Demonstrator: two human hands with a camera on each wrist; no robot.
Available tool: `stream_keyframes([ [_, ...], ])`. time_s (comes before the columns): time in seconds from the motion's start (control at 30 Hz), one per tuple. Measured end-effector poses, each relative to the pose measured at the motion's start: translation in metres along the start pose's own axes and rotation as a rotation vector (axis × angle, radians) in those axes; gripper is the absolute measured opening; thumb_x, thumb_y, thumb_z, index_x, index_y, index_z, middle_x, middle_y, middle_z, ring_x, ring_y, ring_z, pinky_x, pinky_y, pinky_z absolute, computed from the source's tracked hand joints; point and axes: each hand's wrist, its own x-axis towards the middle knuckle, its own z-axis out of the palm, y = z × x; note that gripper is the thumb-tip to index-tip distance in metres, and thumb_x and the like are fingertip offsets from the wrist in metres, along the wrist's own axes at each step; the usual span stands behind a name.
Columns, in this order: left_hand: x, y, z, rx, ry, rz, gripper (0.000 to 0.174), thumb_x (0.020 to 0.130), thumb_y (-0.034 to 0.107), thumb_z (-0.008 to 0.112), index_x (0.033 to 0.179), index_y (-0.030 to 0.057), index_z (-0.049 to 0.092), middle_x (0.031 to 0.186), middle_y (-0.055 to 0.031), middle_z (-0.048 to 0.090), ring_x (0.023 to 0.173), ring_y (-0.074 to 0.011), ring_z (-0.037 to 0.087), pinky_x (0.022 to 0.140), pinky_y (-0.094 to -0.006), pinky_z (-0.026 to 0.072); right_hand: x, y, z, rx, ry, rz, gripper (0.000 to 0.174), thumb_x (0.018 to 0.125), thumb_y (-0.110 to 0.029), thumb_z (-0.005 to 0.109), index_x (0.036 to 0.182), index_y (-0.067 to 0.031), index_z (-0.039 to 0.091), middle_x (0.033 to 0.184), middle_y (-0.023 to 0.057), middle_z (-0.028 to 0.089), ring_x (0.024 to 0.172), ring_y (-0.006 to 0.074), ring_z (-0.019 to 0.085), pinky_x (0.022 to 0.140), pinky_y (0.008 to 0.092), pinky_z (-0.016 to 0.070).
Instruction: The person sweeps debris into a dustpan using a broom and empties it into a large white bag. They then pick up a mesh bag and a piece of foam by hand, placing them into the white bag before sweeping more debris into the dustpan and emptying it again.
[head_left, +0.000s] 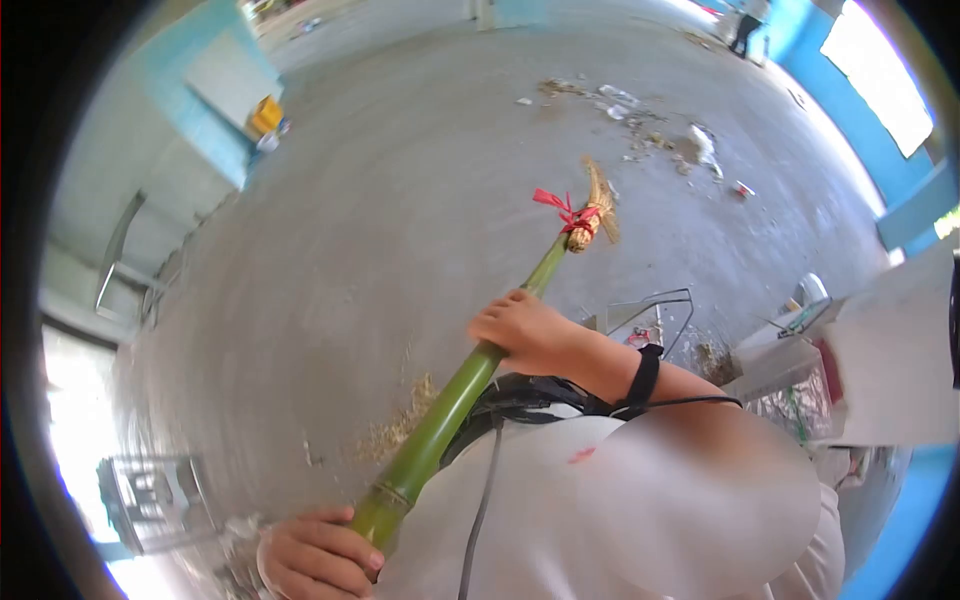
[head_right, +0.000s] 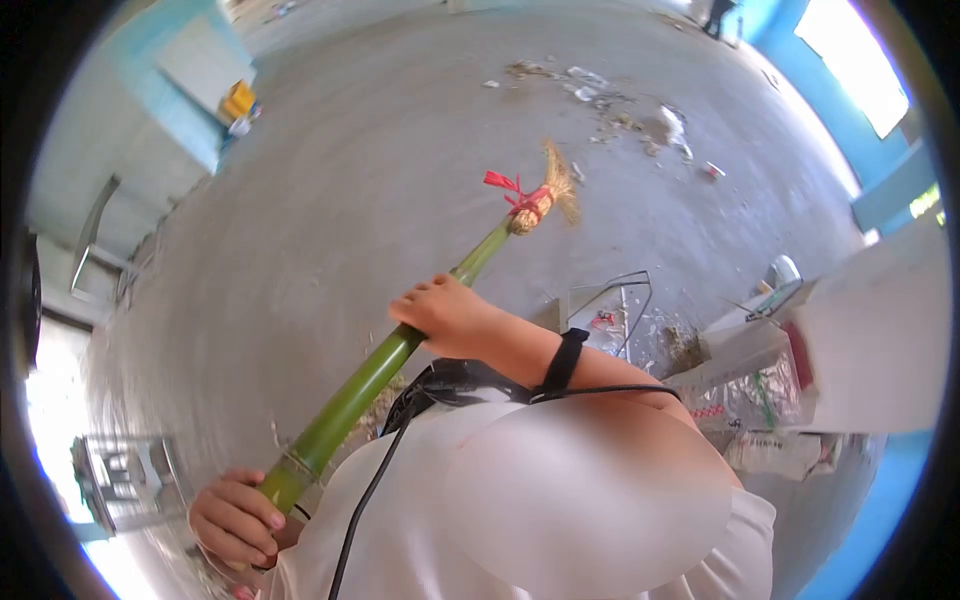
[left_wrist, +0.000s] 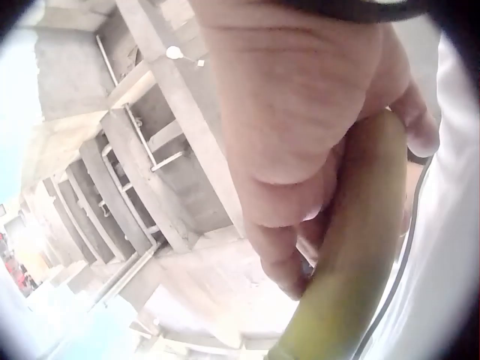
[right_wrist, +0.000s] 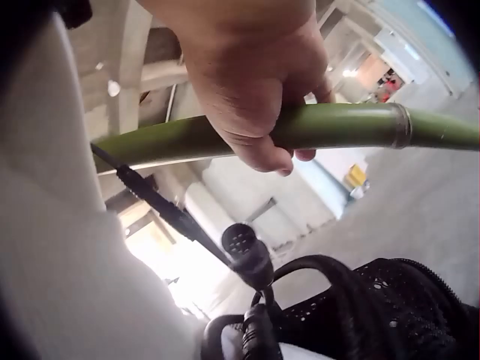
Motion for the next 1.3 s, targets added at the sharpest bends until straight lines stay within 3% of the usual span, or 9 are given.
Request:
stream_keyframes([
  [0.1, 0.068, -0.054, -0.078, -0.074, -0.234, 0.061, 0.029, 0.068, 0.038, 0.065, 0.067, 0.0096, 0.059, 0.069, -0.0019, 0.059, 0.077, -0.022, 0.058, 0.097, -0.0404, 0.0212, 0.019, 0.051, -0.04, -0.1, 0.102, 0.225, 0.019, 0.062, -0.009, 0.057, 0.077, -0.0118, 0.045, 0.074, 0.0013, 0.049, 0.081, 0.0223, 0.051, 0.07, 0.0443, 0.0349],
  [0.23, 0.163, -0.123, -0.111, -0.247, -0.338, 0.085, 0.033, 0.069, 0.04, 0.064, 0.063, 0.0084, 0.059, 0.068, -0.0038, 0.059, 0.079, -0.0246, 0.057, 0.097, -0.0398, 0.0216, 0.004, 0.118, -0.09, -0.236, 0.259, 0.408, 0.018, 0.063, -0.008, 0.056, 0.077, -0.0127, 0.046, 0.074, 0.0009, 0.049, 0.083, 0.0222, 0.05, 0.074, 0.0524, 0.0323],
  [0.37, 0.246, -0.196, -0.115, -0.277, -0.437, 0.069, 0.011, 0.066, 0.015, 0.062, 0.061, 0.0057, 0.057, 0.072, -0.0069, 0.061, 0.091, -0.0286, 0.055, 0.1, -0.0393, 0.0187, -0.032, 0.191, -0.124, -0.307, 0.297, 0.569, 0.017, 0.064, -0.007, 0.056, 0.076, -0.013, 0.046, 0.073, 0.0016, 0.048, 0.081, 0.0217, 0.05, 0.079, 0.0523, 0.0322],
  [0.4, 0.262, -0.21, -0.112, -0.311, -0.39, 0.037, 0.002, 0.061, 0.003, 0.059, 0.062, 0.0038, 0.057, 0.075, -0.009, 0.062, 0.097, -0.0333, 0.052, 0.101, -0.0416, 0.0169, -0.04, 0.215, -0.128, -0.355, 0.333, 0.544, 0.018, 0.063, -0.008, 0.057, 0.076, -0.0132, 0.046, 0.072, 0.0023, 0.047, 0.077, 0.0222, 0.051, 0.079, 0.0485, 0.0347],
  [0.63, 0.425, -0.31, -0.106, -0.396, -0.315, -0.011, 0.006, 0.059, -0.001, 0.059, 0.064, 0.0011, 0.056, 0.074, -0.012, 0.061, 0.098, -0.0403, 0.049, 0.096, -0.0487, 0.0233, -0.083, 0.37, -0.214, -0.321, 0.447, 0.528, 0.024, 0.057, -0.006, 0.061, 0.075, -0.0115, 0.046, 0.075, 0.0038, 0.048, 0.07, 0.0253, 0.051, 0.068, 0.0365, 0.0412],
  [0.83, 0.539, -0.373, -0.102, -0.395, -0.397, 0.114, 0.005, 0.06, 0.001, 0.059, 0.063, 0.0014, 0.055, 0.072, -0.0108, 0.061, 0.093, -0.0377, 0.052, 0.09, -0.0522, 0.0284, -0.1, 0.458, -0.272, -0.296, 0.397, 0.504, 0.019, 0.061, -0.008, 0.059, 0.078, -0.0097, 0.049, 0.075, 0.006, 0.048, 0.066, 0.0268, 0.053, 0.058, 0.0367, 0.0418],
  [1.1, 0.662, -0.479, -0.123, -0.517, -0.503, 0.11, 0.011, 0.066, 0.003, 0.056, 0.077, 0.0016, 0.056, 0.063, -0.01, 0.06, 0.083, -0.0335, 0.057, 0.093, -0.051, 0.0249, -0.114, 0.552, -0.327, -0.286, 0.429, 0.687, 0.031, 0.059, -0.006, 0.063, 0.087, -0.0125, 0.049, 0.09, 0.0065, 0.047, 0.07, 0.0257, 0.053, 0.059, 0.036, 0.0425],
  [1.2, 0.727, -0.523, -0.132, -0.603, -0.524, 0.087, 0.015, 0.065, -0.001, 0.052, 0.08, -0.0014, 0.053, 0.067, -0.0104, 0.059, 0.087, -0.0331, 0.057, 0.096, -0.0449, 0.0237, -0.116, 0.604, -0.358, -0.347, 0.459, 0.735, 0.035, 0.059, -0.006, 0.064, 0.09, -0.0143, 0.05, 0.094, 0.0064, 0.046, 0.07, 0.0245, 0.053, 0.06, 0.0359, 0.0419],
  [1.3, 0.808, -0.571, -0.146, -0.494, -0.659, 0.088, 0.015, 0.067, -0.004, 0.048, 0.081, -0.0018, 0.052, 0.07, -0.0117, 0.058, 0.088, -0.0334, 0.055, 0.091, -0.0442, 0.0315, -0.121, 0.657, -0.398, -0.396, 0.428, 0.83, 0.032, 0.062, -0.007, 0.061, 0.092, -0.0147, 0.052, 0.094, 0.0067, 0.048, 0.077, 0.024, 0.053, 0.065, 0.0363, 0.0404],
])
